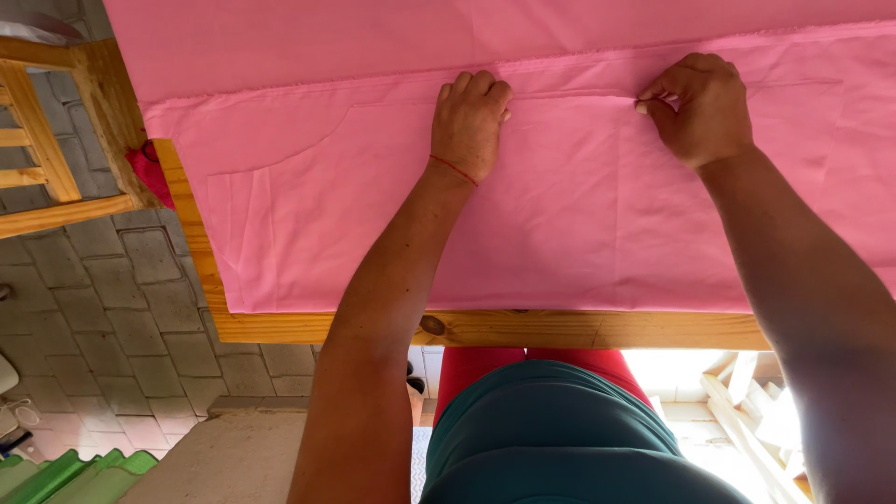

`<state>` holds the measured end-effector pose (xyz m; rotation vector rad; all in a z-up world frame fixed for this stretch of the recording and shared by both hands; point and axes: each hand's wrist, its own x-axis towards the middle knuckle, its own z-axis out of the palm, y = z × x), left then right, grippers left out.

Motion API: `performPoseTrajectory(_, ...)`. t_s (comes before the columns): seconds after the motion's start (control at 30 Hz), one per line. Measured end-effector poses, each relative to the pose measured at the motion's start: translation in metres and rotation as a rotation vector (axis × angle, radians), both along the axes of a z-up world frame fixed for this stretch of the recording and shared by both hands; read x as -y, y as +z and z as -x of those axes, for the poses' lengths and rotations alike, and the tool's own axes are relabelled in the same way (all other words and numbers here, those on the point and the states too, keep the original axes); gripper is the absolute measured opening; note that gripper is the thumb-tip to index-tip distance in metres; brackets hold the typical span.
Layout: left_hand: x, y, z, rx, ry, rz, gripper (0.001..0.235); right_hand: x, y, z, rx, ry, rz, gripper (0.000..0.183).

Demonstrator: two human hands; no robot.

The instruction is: Smoothing and folding a large piece of pink fabric on a wooden table to prepare it for cutting or sewing.

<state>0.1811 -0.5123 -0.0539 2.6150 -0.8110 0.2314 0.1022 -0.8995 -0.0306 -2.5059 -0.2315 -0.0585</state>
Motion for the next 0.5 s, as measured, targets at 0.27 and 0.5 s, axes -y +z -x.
performPoseTrajectory(0.27,-0.001,-0.001,0.000,0.051,-0.014,0.026,0.025,0.003,-0.010,0.007,0.193,0.062,0.109,0.030)
performPoseTrajectory(0.5,0.011,0.003,0.000,0.089,0.009,0.022,0.024,0.009,0.005,0.001,0.060,0.082,-0.077,0.021)
